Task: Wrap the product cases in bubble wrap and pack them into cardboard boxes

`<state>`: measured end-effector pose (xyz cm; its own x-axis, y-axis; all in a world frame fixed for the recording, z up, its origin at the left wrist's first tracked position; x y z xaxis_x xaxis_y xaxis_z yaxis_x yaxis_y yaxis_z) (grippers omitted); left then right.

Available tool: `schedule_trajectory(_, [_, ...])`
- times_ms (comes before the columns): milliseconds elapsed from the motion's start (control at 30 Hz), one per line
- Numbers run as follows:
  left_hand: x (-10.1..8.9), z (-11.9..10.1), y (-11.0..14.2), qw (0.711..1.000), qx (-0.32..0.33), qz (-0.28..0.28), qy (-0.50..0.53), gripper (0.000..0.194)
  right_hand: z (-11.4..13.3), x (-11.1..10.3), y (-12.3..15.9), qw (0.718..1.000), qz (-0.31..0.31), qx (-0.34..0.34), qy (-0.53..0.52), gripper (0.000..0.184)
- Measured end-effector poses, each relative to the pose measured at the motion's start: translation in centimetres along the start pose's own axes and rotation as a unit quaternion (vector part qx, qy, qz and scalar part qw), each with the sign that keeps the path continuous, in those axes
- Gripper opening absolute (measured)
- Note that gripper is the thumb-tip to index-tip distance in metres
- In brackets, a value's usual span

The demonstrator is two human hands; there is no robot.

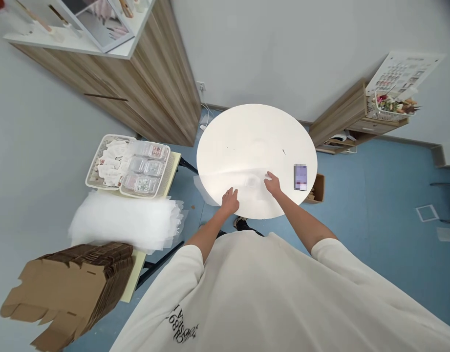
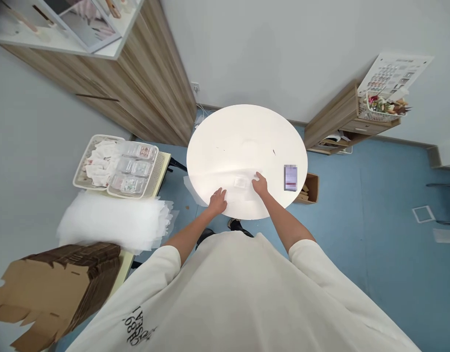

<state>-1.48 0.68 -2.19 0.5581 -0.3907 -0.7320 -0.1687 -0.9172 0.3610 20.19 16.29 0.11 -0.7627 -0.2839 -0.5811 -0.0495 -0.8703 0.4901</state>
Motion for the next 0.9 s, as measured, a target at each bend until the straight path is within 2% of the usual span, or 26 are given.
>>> schedule_trajectory(133, [1.4, -0.7, -1.4, 0.999, -0.022, 0.025, -0.021, 0.065, -2.7, -1.7, -0.7, 0.995, -0.022, 0.033, 0.097, 0.065])
schedule_trajectory(200, [1.8, -0.6, -1.7, 0.998, -0.035, 0.041, -0.033, 0.066, -2.6, -2.3, -0.3, 0.981, -0.067, 0.005, 0.184, 0.061])
schedule_trajectory(267, [1.9, -0.4, -1.9, 0.997, -0.039, 0.047, -0.038, 0.067, -1.6, -1.8, 0.3, 0.962, -0.074, -0.058, 0.255, 0.058])
schedule_trajectory(367, [1.8, -0.2, -2.1, 0.998, -0.032, 0.048, -0.040, 0.069, -0.8, 0.7, 0.7, 0.936, 0.026, -0.144, 0.320, 0.055])
schedule_trajectory(433, [1.6, 0.1, -2.3, 0.997, -0.023, 0.051, -0.047, 0.069, -1.2, 2.1, 0.6, 0.920, 0.093, -0.162, 0.345, 0.055])
schedule_trajectory(533, [1.0, 0.7, -3.0, 0.996, -0.010, 0.059, -0.071, 0.072, -2.3, 2.7, 0.3, 0.904, 0.124, -0.154, 0.378, 0.059])
schedule_trajectory(700, [-0.8, 1.8, -5.4, 0.992, 0.005, 0.067, -0.108, 0.079, -3.8, 2.2, 0.7, 0.884, 0.111, -0.128, 0.436, 0.063])
schedule_trajectory(800, [-2.2, 1.7, -7.3, 0.990, 0.001, 0.069, -0.127, 0.080, -4.5, 1.8, 1.0, 0.889, 0.095, -0.070, 0.442, 0.063])
schedule_trajectory(900, [-3.4, 0.8, -8.6, 0.989, 0.019, 0.051, -0.135, 0.078, -4.9, 1.5, 1.4, 0.904, 0.080, -0.007, 0.419, 0.059])
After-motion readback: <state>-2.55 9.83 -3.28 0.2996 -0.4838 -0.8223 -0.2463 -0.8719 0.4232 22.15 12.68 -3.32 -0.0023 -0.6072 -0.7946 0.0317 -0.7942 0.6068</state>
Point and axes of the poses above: each hand's wrist, its own y-axis away from the middle knuckle, its own x-axis out of the palm, z = x × y, the point moved 8 cm from there along -y, towards the middle knuckle, and after that the axes turned 12 degrees about x, right-handed, at the moved point
